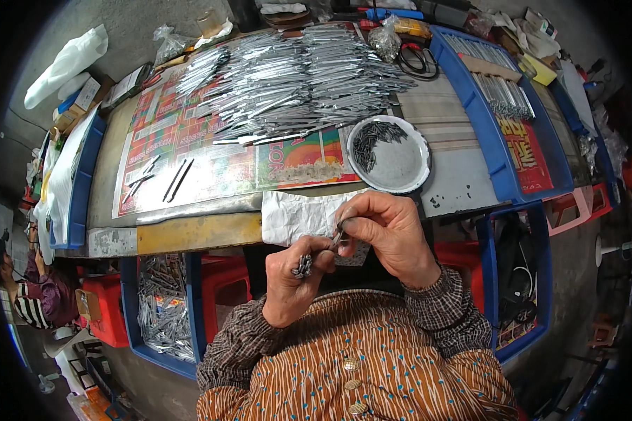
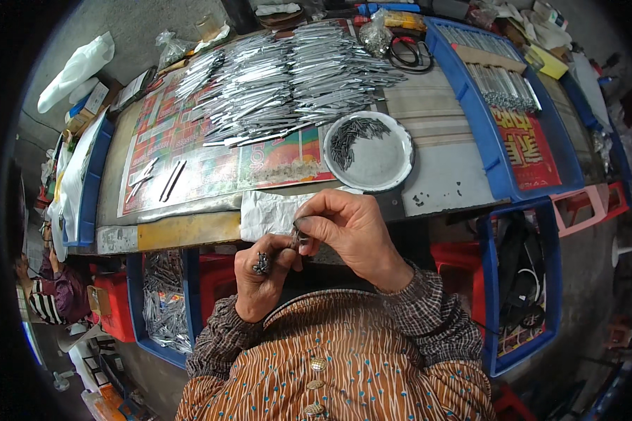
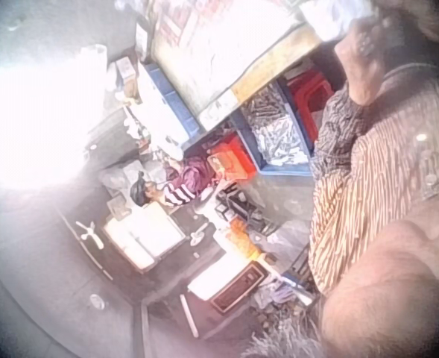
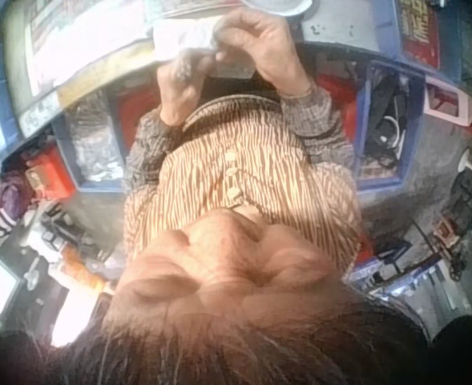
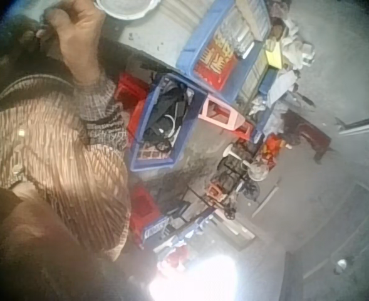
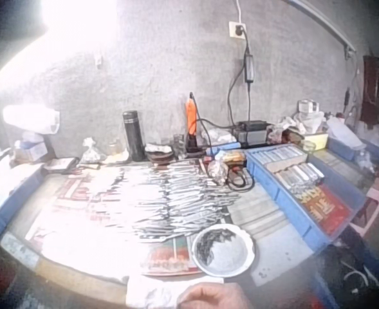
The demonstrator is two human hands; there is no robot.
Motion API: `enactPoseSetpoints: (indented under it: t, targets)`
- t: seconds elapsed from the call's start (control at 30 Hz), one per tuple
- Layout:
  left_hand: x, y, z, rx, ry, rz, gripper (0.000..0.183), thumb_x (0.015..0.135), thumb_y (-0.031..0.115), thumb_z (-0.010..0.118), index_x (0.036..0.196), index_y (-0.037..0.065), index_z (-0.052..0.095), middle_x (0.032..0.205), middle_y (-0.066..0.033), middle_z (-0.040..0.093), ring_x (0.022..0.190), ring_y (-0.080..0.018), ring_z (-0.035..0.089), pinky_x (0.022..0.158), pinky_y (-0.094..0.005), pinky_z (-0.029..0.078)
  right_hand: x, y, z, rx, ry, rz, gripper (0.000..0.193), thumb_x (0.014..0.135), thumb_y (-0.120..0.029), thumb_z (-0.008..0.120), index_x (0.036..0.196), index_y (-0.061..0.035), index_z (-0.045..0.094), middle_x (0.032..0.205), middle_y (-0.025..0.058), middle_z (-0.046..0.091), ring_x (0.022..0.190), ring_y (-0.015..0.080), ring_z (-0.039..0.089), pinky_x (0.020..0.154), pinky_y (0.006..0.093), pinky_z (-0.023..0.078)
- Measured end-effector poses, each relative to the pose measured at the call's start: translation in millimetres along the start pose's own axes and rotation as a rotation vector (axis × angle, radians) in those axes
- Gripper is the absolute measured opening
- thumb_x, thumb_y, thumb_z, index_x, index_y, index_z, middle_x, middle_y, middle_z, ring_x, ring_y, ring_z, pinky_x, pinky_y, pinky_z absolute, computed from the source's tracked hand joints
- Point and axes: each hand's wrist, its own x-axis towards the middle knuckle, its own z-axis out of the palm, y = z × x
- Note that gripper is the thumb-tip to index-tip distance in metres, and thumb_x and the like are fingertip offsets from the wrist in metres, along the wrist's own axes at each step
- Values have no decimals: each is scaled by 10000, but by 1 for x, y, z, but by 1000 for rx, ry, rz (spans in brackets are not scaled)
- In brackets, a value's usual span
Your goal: The person assembles small metal fasteners by hand, joining metal clips, pins, and metal rods at a workstation.
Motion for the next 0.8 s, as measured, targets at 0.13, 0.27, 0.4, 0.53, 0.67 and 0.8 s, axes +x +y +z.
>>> enactPoseSetpoints:
  t: [0.13,0.27,0.4,0.53,0.67,0.8]
  targets:
    - [1,0,0,33,-3,19,45,867,17,577,907,9,597,637,-51,618,584,-107,621,544,-230,468,0,1,1,-27,-5,-16,65,850,5,592,894,52,598,890,99,615,694,132,611,590,238,532]
    - [1,-1,1,31,-1,8,44,871,31,578,903,10,600,626,-48,611,567,-106,609,536,-231,462,0,1,1,-52,30,-42,83,862,-13,601,910,55,597,790,61,617,657,94,602,592,220,513]
    - [1,-3,2,38,-3,8,46,871,34,581,905,11,601,618,-45,604,558,-105,599,535,-230,460,0,1,1,-58,19,-52,87,861,-13,603,913,55,594,798,60,615,659,94,602,595,218,515]
    - [0,-3,2,30,6,-2,50,865,27,584,910,12,602,623,-46,603,558,-106,597,536,-233,461,1,1,2,-44,9,-32,86,861,-12,603,914,54,592,803,57,614,674,93,603,601,216,515]
    - [1,-3,3,27,6,15,76,890,11,538,913,-40,590,676,-44,608,597,-85,564,564,-212,454,3,1,0,-102,-28,-53,80,862,-13,602,912,49,591,808,50,613,701,85,601,611,214,518]
    - [3,-3,3,71,21,24,63,841,12,602,904,12,600,639,-76,595,560,-131,598,532,-242,454,2,3,-1,-134,-17,-59,79,866,-18,601,910,46,590,813,43,612,718,80,599,626,212,520]
